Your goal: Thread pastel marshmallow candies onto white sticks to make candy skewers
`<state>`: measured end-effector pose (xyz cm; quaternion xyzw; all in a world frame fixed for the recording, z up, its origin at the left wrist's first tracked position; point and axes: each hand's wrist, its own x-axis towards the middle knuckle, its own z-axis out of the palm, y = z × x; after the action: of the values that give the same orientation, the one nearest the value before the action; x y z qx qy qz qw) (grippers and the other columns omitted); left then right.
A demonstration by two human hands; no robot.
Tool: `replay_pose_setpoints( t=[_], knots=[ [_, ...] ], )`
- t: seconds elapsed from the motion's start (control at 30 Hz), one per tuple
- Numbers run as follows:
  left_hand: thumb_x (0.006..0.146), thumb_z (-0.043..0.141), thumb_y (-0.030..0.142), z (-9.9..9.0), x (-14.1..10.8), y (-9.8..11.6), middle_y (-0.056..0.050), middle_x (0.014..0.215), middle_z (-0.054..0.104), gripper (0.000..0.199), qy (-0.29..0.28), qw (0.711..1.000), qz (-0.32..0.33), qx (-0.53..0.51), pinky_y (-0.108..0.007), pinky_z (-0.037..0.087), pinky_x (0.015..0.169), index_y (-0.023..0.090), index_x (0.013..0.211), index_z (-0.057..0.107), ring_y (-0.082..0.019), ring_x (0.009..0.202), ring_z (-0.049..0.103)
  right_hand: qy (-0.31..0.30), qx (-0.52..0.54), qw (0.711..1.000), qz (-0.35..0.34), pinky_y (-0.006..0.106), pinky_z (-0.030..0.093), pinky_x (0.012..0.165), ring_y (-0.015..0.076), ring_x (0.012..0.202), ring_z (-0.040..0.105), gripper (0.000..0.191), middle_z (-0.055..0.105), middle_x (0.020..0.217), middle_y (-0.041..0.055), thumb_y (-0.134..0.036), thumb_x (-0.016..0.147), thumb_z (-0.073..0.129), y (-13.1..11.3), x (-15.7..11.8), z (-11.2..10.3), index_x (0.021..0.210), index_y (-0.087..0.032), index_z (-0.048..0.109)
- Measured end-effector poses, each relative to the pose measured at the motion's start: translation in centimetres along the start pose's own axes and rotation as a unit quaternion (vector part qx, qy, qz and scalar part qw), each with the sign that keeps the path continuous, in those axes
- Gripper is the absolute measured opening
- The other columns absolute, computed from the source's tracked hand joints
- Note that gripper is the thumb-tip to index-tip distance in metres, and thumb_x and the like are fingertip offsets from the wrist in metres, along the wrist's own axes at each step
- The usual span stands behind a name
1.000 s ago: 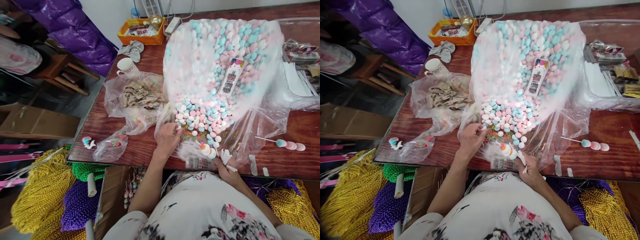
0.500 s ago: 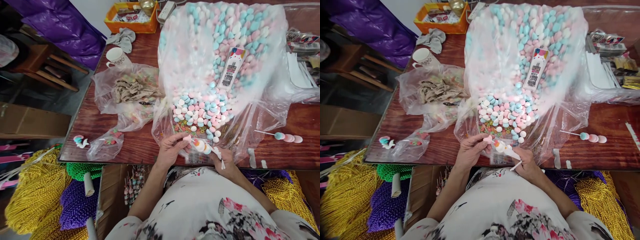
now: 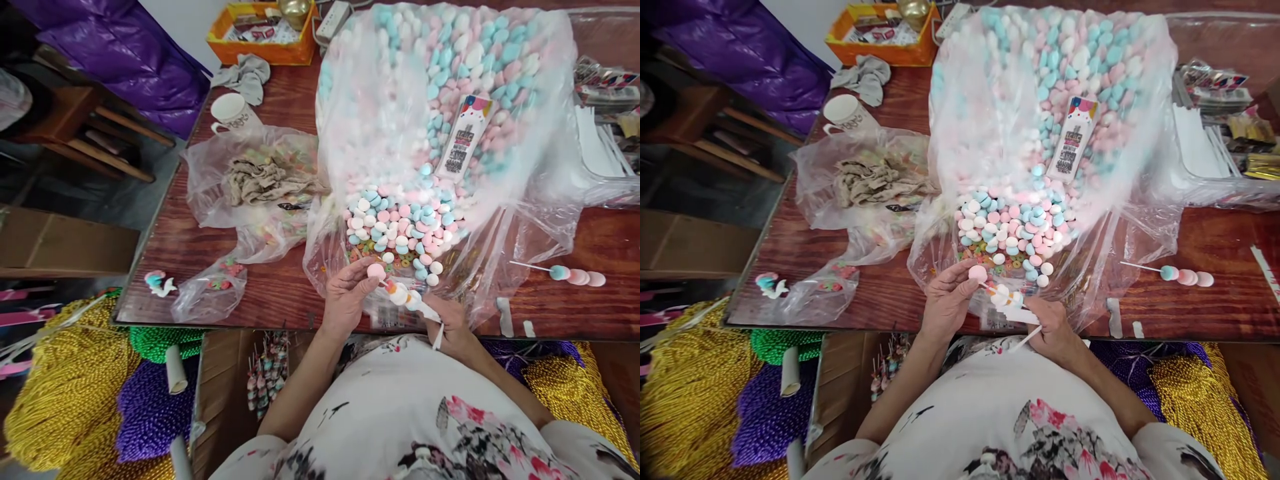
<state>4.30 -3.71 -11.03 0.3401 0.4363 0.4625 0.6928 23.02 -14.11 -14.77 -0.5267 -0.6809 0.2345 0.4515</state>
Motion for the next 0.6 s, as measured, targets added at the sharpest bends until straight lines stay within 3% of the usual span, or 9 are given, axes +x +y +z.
replay_pose_setpoints(
  t=[0.13,0.27,0.43,0.6],
  knots=[
    [0.061,0.089,0.027,0.1,-0.1,-0.8,-0.006,0.097,0.079,0.041,0.012,0.998,0.044,0.034,-0.03,0.06,0.08,0.021,0.099,0.076,-0.019,0.085,0.074,0.001,-0.001,1.0,-0.002,0.025,0.044,0.054,0.0145,0.058,0.058,0.022,0.066,0.073,0.0021,-0.011,0.089,0.047,-0.2,0.2,-0.1,0.101,-0.023,0.061],
    [0.069,0.084,0.022,0.0,-0.3,-1.2,-0.005,0.103,0.078,0.034,0.002,0.987,0.137,0.088,-0.035,0.059,0.089,0.023,0.102,0.075,-0.021,0.094,0.074,-0.018,0.0,1.0,0.003,0.025,0.042,0.053,0.0132,0.056,0.053,0.018,0.062,0.07,0.0003,-0.012,0.089,0.047,-0.4,0.5,-0.2,0.097,-0.022,0.059],
    [0.076,0.077,0.014,-0.2,-0.5,-1.2,-0.004,0.109,0.076,0.029,-0.02,0.925,0.301,0.23,-0.042,0.057,0.098,0.026,0.103,0.075,-0.022,0.101,0.073,-0.026,0.025,0.998,0.047,0.024,0.035,0.049,0.0109,0.05,0.042,0.015,0.047,0.061,-0.0036,-0.013,0.09,0.046,-0.6,0.7,-0.1,0.082,-0.021,0.056],
    [0.08,0.073,0.013,-0.2,-0.6,-1.2,-0.004,0.11,0.076,0.027,-0.028,0.893,0.341,0.293,-0.042,0.059,0.095,0.026,0.104,0.074,-0.022,0.102,0.073,0.008,0.072,0.995,0.074,0.024,0.038,0.049,0.0107,0.051,0.042,0.019,0.05,0.06,-0.0028,-0.016,0.093,0.048,-1.1,0.9,0.2,0.077,-0.021,0.058]
  ],
)
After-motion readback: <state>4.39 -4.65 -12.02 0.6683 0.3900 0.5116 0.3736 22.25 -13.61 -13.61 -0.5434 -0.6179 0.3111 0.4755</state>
